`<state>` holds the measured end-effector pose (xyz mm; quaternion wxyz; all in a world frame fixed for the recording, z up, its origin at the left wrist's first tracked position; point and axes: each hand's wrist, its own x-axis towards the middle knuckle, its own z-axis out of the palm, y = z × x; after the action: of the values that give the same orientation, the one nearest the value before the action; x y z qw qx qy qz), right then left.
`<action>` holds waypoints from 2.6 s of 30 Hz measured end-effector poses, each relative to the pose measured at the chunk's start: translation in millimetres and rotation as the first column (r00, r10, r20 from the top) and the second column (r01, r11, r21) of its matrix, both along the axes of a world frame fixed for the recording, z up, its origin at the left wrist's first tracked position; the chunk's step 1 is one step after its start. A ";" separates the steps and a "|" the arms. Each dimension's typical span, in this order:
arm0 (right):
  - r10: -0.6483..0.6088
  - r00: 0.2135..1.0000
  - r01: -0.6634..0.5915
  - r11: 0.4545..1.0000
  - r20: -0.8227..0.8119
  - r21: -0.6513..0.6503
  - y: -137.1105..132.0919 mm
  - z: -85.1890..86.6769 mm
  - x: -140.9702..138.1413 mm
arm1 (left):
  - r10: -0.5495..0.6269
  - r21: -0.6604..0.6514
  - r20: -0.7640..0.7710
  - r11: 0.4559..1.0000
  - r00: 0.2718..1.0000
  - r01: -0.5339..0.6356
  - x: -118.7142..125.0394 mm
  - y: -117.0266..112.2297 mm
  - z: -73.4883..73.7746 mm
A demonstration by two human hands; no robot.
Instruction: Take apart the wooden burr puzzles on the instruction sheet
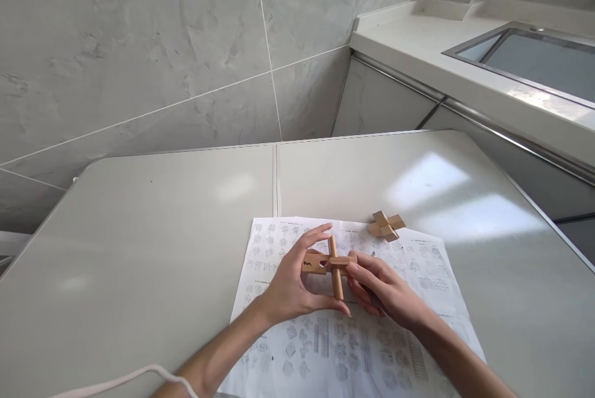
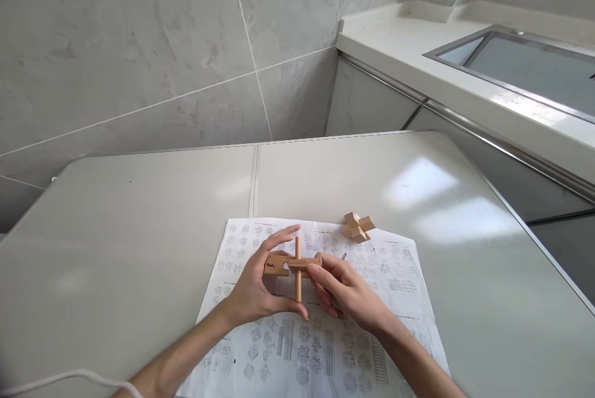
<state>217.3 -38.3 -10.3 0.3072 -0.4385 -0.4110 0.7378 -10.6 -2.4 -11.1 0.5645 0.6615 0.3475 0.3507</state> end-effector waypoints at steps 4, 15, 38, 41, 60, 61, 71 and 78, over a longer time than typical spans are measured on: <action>-0.010 0.999 0.008 0.999 -0.048 -0.038 0.8 -0.8 1.0 | -0.020 0.131 -0.018 0.991 1.000 0.022 -2.2 4.3 -0.2; -0.176 0.976 0.167 0.983 -0.131 -0.078 2.6 -2.9 -4.3 | -0.024 0.064 0.118 0.998 0.993 0.016 1.1 -1.5 6.2; -0.248 0.930 0.201 0.961 -0.271 -0.189 12.8 -9.1 -0.2 | 0.536 0.480 -0.465 0.821 0.705 -0.309 -39.1 53.9 -0.3; -0.233 0.935 0.184 0.964 -0.268 -0.194 11.2 -7.7 0.2 | 0.538 0.495 -0.478 0.818 0.694 -0.293 -37.8 54.6 -1.9; -0.068 0.994 0.069 0.997 -0.084 0.018 3.3 1.0 -1.3 | 0.451 0.482 -0.326 0.835 0.831 -0.265 -31.1 38.6 1.0; -0.066 0.995 0.068 0.997 -0.080 0.024 3.5 1.0 -1.5 | 0.321 0.371 -0.317 0.908 0.892 -0.196 -28.6 34.4 3.3; -0.024 0.996 0.033 0.995 -0.088 0.094 3.0 2.9 -1.6 | -0.057 -0.313 0.087 0.946 0.995 0.082 -12.4 17.9 14.1; 0.140 0.976 -0.114 0.981 -0.164 0.158 6.7 2.0 5.4 | -0.122 -0.331 0.148 0.929 0.981 0.165 -18.7 20.1 7.3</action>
<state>222.7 -31.6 -8.3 0.3260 -0.3209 -0.4633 0.7590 -29.3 17.8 -3.8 0.7153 0.5541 0.3176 0.2835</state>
